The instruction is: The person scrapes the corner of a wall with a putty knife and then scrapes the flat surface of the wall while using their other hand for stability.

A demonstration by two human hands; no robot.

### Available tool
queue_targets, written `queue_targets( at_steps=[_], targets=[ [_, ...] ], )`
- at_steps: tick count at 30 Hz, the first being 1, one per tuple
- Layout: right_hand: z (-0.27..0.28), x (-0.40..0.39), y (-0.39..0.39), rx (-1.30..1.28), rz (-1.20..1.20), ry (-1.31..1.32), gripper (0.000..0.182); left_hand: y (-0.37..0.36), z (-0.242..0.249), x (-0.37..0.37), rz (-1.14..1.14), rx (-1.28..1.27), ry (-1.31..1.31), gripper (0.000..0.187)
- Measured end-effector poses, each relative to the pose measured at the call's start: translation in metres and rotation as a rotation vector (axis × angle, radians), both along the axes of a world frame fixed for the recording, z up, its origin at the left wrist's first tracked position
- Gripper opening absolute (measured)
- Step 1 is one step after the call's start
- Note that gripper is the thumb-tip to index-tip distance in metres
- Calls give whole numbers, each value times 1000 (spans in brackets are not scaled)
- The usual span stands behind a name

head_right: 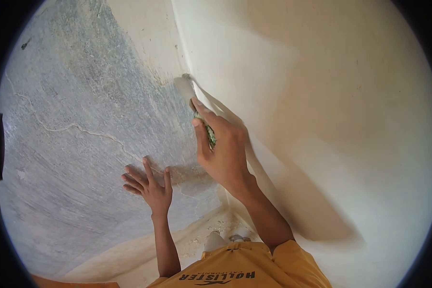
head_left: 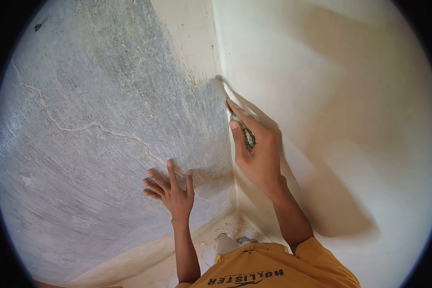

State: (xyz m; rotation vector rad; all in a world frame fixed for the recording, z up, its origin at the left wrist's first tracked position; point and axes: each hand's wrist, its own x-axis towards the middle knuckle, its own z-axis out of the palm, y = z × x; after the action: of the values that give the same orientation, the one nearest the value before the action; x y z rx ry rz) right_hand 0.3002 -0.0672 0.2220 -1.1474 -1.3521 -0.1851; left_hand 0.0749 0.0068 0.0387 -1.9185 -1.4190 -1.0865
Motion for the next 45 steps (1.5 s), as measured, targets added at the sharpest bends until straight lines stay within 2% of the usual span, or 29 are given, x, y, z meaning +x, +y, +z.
queue_targets(
  at_steps=[4, 7, 10, 13, 19, 22, 29, 32, 34, 40, 43, 45],
  targets=[
    [9, 0, -8, -99, -29, -14, 35, -3, -6, -6, 7, -26, 13, 74],
    [-6, -8, -3, -37, 31, 78, 35, -6, -9, -13, 14, -35, 37, 72],
    [14, -2, -8, -116, -30, -1, 35, -7, -11, -14, 22, -34, 44, 71],
    [1, -4, -4, -51, -23, -46, 36, -7, -9, -12, 23, -37, 42, 70],
    [9, -12, -3, -87, -27, 85, 36, -4, -11, -15, 30, -29, 53, 70],
    [-7, -13, 0, -10, -9, 80, 36, -6, -12, -14, 27, -13, 61, 71],
    [-2, -11, 0, -14, -60, 46, 35, -6, -10, -14, 39, -41, 57, 73],
    [-9, -13, 1, -15, -38, 59, 38, -8, -4, -14, 34, -6, 114, 83],
    [-1, -15, -3, -74, -33, 88, 39, -6, -5, -14, 38, -9, 114, 83],
    [-17, -8, 9, 35, -58, 10, 41, -4, -6, -14, 40, 2, 117, 83],
    [-4, -14, 8, 7, -46, 53, 35, -7, -9, -12, 53, -20, 113, 83],
    [-14, -11, 6, 0, -58, 39, 36, -6, -9, -15, 47, -30, 104, 80]
  ],
)
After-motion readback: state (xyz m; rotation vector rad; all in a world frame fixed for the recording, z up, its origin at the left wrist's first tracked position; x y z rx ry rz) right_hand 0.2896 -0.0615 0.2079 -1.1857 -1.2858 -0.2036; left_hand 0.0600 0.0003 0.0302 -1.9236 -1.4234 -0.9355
